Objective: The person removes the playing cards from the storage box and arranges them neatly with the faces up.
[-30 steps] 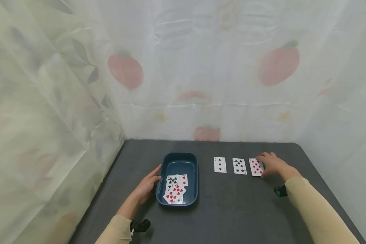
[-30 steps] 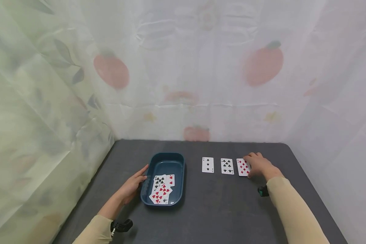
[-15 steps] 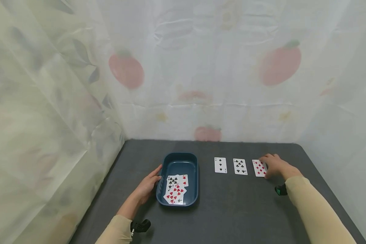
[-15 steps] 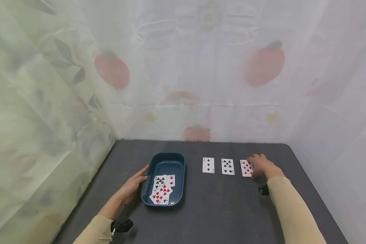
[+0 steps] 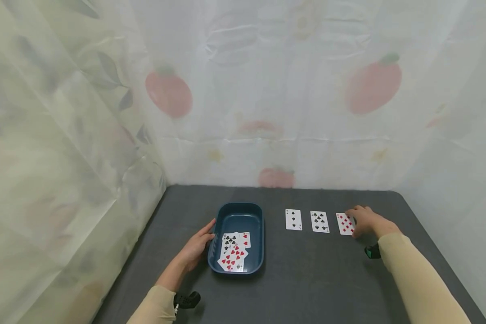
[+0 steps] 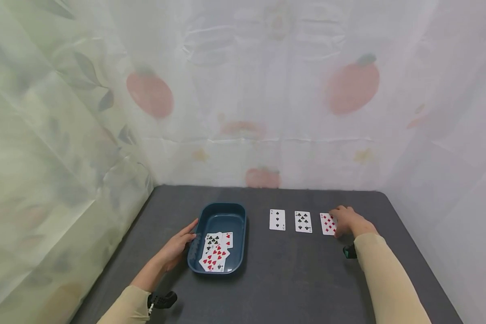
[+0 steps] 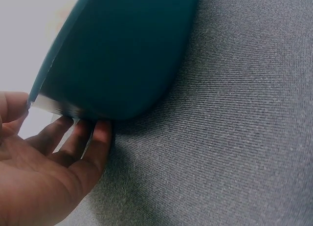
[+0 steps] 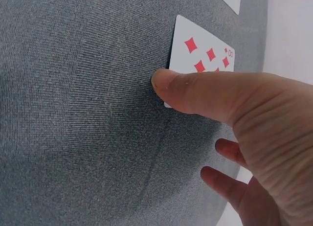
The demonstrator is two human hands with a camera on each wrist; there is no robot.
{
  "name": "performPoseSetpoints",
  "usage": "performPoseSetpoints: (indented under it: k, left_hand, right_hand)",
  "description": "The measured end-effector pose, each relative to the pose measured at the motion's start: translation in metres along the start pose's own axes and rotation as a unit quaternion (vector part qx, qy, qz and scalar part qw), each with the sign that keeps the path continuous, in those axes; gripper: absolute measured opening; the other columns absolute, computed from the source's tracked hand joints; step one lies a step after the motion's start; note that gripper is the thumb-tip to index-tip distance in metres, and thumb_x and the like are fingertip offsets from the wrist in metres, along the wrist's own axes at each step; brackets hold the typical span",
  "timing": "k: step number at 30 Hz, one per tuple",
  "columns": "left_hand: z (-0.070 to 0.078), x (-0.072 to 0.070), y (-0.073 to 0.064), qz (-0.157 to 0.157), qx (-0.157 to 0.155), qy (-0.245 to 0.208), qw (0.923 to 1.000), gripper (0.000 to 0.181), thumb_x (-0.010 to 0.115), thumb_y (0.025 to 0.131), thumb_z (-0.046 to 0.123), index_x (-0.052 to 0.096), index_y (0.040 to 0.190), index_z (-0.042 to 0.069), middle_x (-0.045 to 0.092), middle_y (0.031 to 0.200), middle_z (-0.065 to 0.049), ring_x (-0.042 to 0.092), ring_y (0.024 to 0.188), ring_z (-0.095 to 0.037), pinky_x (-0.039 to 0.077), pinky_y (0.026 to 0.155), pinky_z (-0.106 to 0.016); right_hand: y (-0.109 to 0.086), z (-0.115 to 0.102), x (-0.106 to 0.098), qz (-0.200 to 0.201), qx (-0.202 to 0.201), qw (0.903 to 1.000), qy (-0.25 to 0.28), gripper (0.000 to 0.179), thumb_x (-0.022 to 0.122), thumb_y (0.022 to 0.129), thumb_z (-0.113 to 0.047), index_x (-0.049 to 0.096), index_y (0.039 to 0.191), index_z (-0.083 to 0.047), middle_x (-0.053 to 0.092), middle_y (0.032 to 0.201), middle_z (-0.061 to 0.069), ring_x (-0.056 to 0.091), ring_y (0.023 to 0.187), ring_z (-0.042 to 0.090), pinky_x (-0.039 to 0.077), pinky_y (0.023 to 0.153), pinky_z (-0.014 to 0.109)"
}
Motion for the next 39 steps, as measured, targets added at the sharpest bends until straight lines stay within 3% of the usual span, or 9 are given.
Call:
performPoseSetpoints:
  k: [39]
  left_hand:
    - [-0.0009,-0.0036,0.001,-0.005,0.008,0.004,0.9999,0.058,0.046,0.107,0.018,0.032,0.162,0.031,0.02,0.168,-0.018,0.031,0.147,-0.044,0.026,0.11,-0.073]
  right_hand:
    - [0.0025,0.0021,0.0024,-0.014,0.005,0.9998,0.013,0.077,0.087,0.075,-0.012,0.054,0.144,0.0,0.037,0.141,0.038,0.035,0.127,0.06,0.039,0.094,0.076]
Point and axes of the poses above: each hand's wrist, its own y-axis towards the middle knuckle, its own x-axis out of the palm, z = x × y, the point moved 4 cm from there along y, towards the middle knuckle
